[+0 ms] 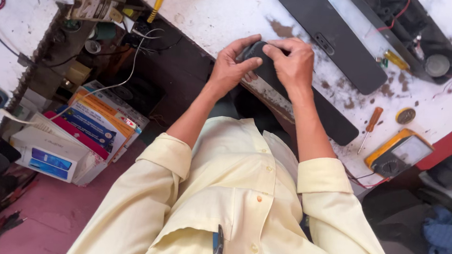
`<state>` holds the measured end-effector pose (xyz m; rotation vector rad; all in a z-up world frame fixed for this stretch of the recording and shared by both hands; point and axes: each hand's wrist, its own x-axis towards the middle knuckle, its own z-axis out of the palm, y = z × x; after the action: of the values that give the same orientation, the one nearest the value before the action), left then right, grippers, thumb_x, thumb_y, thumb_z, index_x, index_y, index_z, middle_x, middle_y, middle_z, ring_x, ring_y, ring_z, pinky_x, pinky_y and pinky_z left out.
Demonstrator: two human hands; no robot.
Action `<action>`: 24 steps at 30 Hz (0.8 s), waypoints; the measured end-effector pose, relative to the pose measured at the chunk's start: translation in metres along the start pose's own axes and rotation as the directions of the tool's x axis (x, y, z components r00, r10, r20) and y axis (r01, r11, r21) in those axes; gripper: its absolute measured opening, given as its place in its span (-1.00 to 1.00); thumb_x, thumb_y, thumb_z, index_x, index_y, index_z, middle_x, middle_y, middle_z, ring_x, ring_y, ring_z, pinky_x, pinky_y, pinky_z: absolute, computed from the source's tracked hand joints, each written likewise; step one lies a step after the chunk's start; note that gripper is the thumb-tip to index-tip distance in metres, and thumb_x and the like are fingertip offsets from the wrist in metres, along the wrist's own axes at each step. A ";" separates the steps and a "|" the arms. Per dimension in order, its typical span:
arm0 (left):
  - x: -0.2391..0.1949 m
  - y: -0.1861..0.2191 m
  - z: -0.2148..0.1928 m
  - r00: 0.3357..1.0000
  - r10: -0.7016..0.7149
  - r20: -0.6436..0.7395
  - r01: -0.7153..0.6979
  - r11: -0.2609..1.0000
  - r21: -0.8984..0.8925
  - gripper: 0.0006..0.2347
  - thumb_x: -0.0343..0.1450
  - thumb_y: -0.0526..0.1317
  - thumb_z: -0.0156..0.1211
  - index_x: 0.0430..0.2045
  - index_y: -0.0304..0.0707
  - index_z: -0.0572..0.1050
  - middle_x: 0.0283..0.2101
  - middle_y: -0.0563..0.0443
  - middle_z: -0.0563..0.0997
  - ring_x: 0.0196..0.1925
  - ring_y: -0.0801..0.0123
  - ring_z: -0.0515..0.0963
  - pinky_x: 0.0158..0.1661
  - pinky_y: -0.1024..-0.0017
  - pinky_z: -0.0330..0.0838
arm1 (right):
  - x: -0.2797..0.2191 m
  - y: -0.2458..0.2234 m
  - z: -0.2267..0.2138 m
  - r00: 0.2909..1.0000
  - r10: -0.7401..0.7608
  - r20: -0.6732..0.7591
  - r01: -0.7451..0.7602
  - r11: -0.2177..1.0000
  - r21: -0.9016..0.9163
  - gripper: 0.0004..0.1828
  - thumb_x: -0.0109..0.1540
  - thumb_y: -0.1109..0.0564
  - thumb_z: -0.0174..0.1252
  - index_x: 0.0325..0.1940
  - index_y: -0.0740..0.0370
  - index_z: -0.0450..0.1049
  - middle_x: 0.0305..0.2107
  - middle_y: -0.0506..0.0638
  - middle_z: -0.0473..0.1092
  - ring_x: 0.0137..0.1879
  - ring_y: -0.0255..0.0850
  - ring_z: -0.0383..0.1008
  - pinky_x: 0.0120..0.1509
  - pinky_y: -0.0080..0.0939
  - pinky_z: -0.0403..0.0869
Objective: The person disassembles a black soundbar using a screwdriver and pliers, removes a speaker component, and reassembles the unit. The person also uses a multimeter and a marker during the process.
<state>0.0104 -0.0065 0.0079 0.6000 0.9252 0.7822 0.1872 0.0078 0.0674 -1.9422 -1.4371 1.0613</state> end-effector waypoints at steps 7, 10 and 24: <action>0.002 -0.005 -0.005 1.000 -0.008 -0.001 0.007 0.992 -0.128 -0.50 0.36 -0.38 0.43 0.23 -0.35 0.43 -0.09 -0.02 0.68 -0.43 0.50 0.63 -0.42 0.53 0.56 | 0.010 -0.001 0.004 0.984 0.161 0.071 -0.164 0.986 0.041 -0.78 0.15 0.13 0.38 -0.16 0.26 0.69 -0.34 0.04 0.63 -0.24 -0.32 0.61 -0.10 -0.32 0.54; 0.003 -0.010 -0.010 0.999 -0.038 0.012 0.040 0.993 -0.113 -0.47 0.36 -0.39 0.43 0.26 -0.32 0.42 -0.12 -0.02 0.69 -0.43 0.50 0.63 -0.41 0.53 0.56 | 0.013 -0.008 0.007 0.958 0.235 0.165 -0.260 0.954 0.152 -0.76 0.20 0.10 0.36 -0.12 0.27 0.68 -0.33 0.00 0.61 -0.24 -0.36 0.57 -0.11 -0.34 0.53; -0.005 -0.035 -0.010 0.999 -0.039 0.001 0.037 0.938 -0.344 -0.60 0.54 -0.24 0.07 0.34 -0.18 0.36 0.01 0.11 0.64 -0.40 0.56 0.56 -0.27 0.54 0.52 | 0.016 -0.014 0.017 0.972 0.167 0.167 -0.182 0.980 0.080 -0.72 0.22 0.08 0.38 -0.05 0.27 0.68 -0.24 0.03 0.57 -0.13 -0.30 0.55 -0.02 -0.33 0.49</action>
<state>0.0116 -0.0298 -0.0207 0.2722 0.7785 0.8865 0.1682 0.0267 0.0634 -1.9815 -1.2881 1.3670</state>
